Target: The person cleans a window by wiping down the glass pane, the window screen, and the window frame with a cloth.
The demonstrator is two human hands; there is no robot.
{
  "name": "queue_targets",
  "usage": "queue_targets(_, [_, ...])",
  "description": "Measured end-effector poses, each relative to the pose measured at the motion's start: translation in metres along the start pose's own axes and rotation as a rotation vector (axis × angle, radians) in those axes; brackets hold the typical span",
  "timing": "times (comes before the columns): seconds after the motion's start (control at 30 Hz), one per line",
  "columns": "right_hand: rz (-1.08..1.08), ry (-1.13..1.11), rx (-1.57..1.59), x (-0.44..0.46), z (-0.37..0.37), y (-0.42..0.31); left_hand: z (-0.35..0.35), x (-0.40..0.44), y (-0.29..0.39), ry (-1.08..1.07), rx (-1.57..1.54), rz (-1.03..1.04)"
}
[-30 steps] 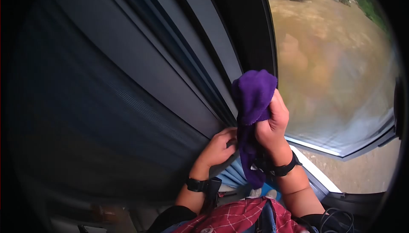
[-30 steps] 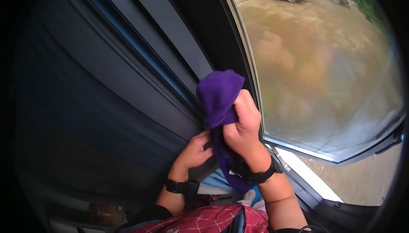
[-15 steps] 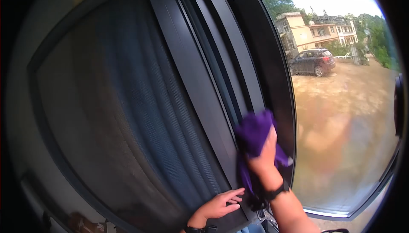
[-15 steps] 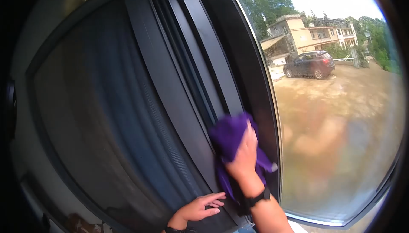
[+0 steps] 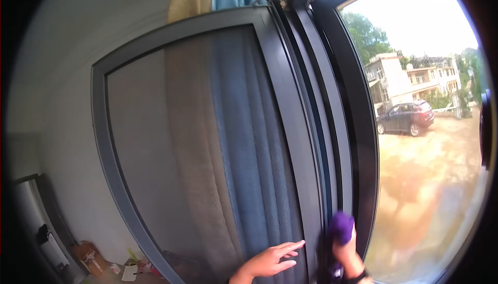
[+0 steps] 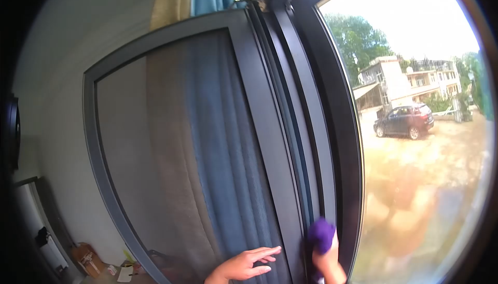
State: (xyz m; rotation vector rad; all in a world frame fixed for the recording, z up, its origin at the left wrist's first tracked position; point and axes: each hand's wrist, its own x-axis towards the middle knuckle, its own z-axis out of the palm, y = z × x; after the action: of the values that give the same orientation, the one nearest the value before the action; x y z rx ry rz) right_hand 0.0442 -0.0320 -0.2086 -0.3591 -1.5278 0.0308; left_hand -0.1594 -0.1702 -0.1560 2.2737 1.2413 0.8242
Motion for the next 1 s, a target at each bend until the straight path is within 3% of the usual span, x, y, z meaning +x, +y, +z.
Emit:
queue_targets(0.07, [-0.298, 0.100, 0.097, 0.110, -0.004, -0.010, -0.012, -0.006, 0.003, 0.072, -0.021, 0.043])
queue_targets(0.1, [-0.285, 0.197, 0.000, 0.150, 0.000, -0.043, -0.019, -0.034, 0.016, 0.142, -0.042, 0.073])
queue_targets(0.17, [-0.368, 0.201, 0.129, 0.256, 0.005, -0.072, -0.035, -0.058, 0.023, 0.253, -0.051, 0.101])
queue_targets(0.2, [-0.594, 0.160, -0.291, 0.313, 0.009, -0.068, -0.042, -0.065, 0.021, 0.331, -0.052, 0.119])
queue_targets(0.27, [-1.051, 0.280, -0.656, 0.427, 0.017, -0.088, -0.056, -0.082, 0.016, 0.507, -0.046, 0.136])
queue_targets(0.3, [-1.107, 0.306, -0.611, 0.468, 0.025, -0.103, -0.060, -0.093, 0.015, 0.602, -0.046, 0.128])
queue_targets(0.33, [-0.871, 0.163, -0.255, 0.505, 0.041, -0.108, -0.061, -0.106, 0.011, 0.686, -0.059, 0.131])
queue_targets(0.37, [-0.804, 0.163, -0.241, 0.539, 0.059, -0.103, -0.065, -0.120, 0.007, 0.770, -0.065, 0.132])
queue_targets(0.43, [-0.544, 0.160, -0.407, 0.521, 0.078, -0.126, -0.071, -0.150, 0.007, 0.992, 0.098, 0.144])
queue_targets(0.47, [-0.530, 0.136, -0.406, 0.507, 0.083, -0.126, -0.070, -0.164, 0.005, 1.146, 0.037, 0.156])
queue_targets(0.57, [-0.540, 0.194, -0.361, 0.455, 0.081, -0.111, -0.081, -0.210, 0.001, 1.594, 0.005, 0.174])
queue_targets(0.63, [-0.770, 0.193, -0.423, 0.398, 0.074, -0.093, -0.091, -0.254, -0.013, 1.876, 0.053, 0.128])
queue_targets(0.7, [-0.772, 0.150, -0.469, 0.321, 0.068, -0.088, -0.100, -0.311, -0.032, 2.017, -0.008, 0.158])
queue_targets(0.73, [-0.708, 0.067, -0.507, 0.278, 0.063, -0.088, -0.102, -0.325, -0.035, 2.000, -0.014, 0.131])
queue_targets(0.8, [-0.580, -0.098, -0.549, 0.199, 0.057, -0.089, -0.107, -0.341, -0.037, 2.180, 0.119, 0.054])
queue_targets(0.93, [-0.289, -0.393, -0.467, 0.045, 0.051, -0.052, -0.121, -0.344, -0.047, 2.128, 0.165, -0.102])
queue_targets(1.0, [-0.175, -0.481, -0.412, -0.045, 0.050, -0.024, -0.127, -0.355, -0.065, 2.062, -0.024, -0.169])
